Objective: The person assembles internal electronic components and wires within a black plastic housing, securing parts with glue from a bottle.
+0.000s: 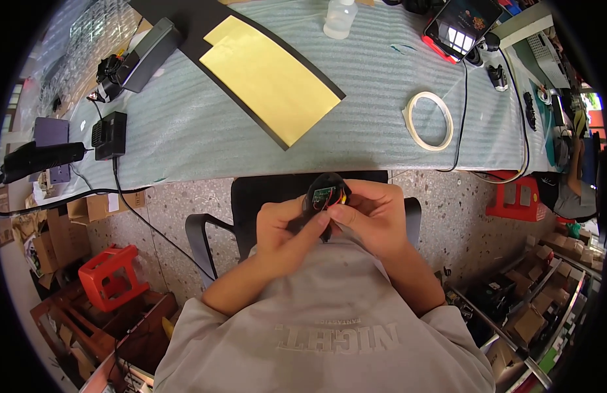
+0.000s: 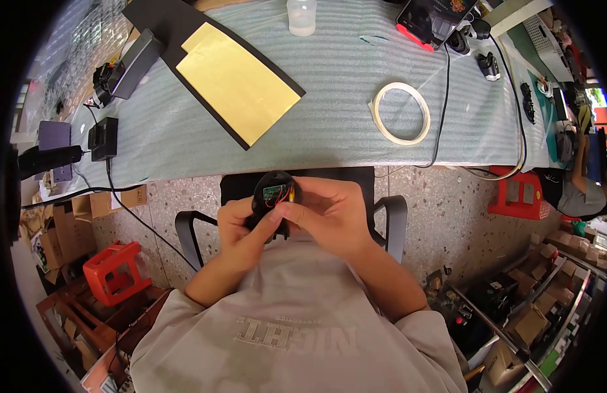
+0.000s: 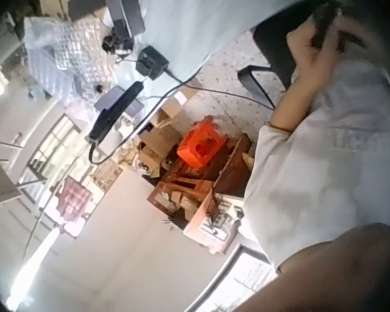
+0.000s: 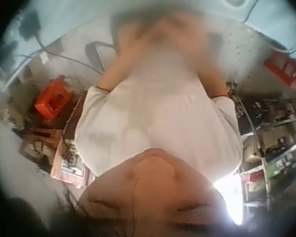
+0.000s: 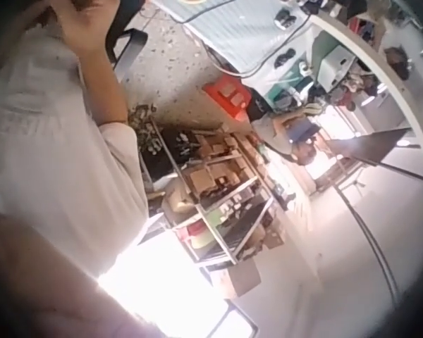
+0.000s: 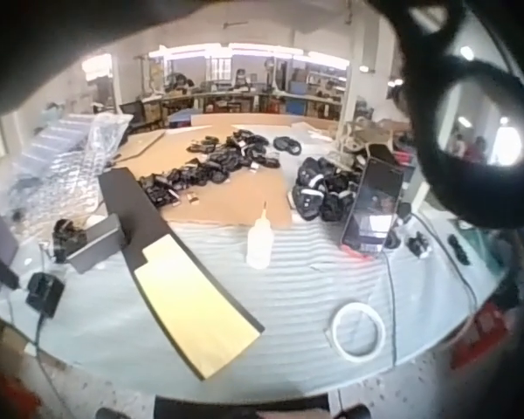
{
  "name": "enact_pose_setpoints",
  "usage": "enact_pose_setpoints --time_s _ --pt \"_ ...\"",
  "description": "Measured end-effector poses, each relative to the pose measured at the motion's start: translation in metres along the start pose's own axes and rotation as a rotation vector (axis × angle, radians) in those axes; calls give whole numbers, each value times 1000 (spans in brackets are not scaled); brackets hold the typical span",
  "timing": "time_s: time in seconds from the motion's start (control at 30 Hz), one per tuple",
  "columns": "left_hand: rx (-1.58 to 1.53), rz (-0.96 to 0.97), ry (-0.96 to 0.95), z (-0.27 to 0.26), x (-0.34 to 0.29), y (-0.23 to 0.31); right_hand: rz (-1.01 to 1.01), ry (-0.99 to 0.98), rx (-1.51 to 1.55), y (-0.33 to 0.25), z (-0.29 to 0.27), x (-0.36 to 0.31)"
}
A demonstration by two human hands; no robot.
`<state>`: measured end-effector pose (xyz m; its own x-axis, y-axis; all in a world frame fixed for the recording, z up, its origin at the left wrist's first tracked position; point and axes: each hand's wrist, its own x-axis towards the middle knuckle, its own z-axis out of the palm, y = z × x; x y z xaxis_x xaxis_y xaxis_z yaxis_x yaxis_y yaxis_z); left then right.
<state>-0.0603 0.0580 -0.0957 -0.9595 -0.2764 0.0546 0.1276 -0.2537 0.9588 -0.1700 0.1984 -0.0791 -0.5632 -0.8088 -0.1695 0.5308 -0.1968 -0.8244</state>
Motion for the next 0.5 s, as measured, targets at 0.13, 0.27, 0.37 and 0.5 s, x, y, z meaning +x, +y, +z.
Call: enact_pose_setpoints --time_s 0.13,0.27,0.37,0.5 --pt "-326 -192 86 6 -3 -2 -56 74 32 -4 4 1" --pt "-230 14 -151 -5 2 8 -228 -135 -181 -12 -4 0" --pt "-137 0 -197 -16 6 -3 -258 -166 -166 -11 -6 4" --pt "60 -17 -93 -11 10 5 -310 -71 -611 -20 -4 7"
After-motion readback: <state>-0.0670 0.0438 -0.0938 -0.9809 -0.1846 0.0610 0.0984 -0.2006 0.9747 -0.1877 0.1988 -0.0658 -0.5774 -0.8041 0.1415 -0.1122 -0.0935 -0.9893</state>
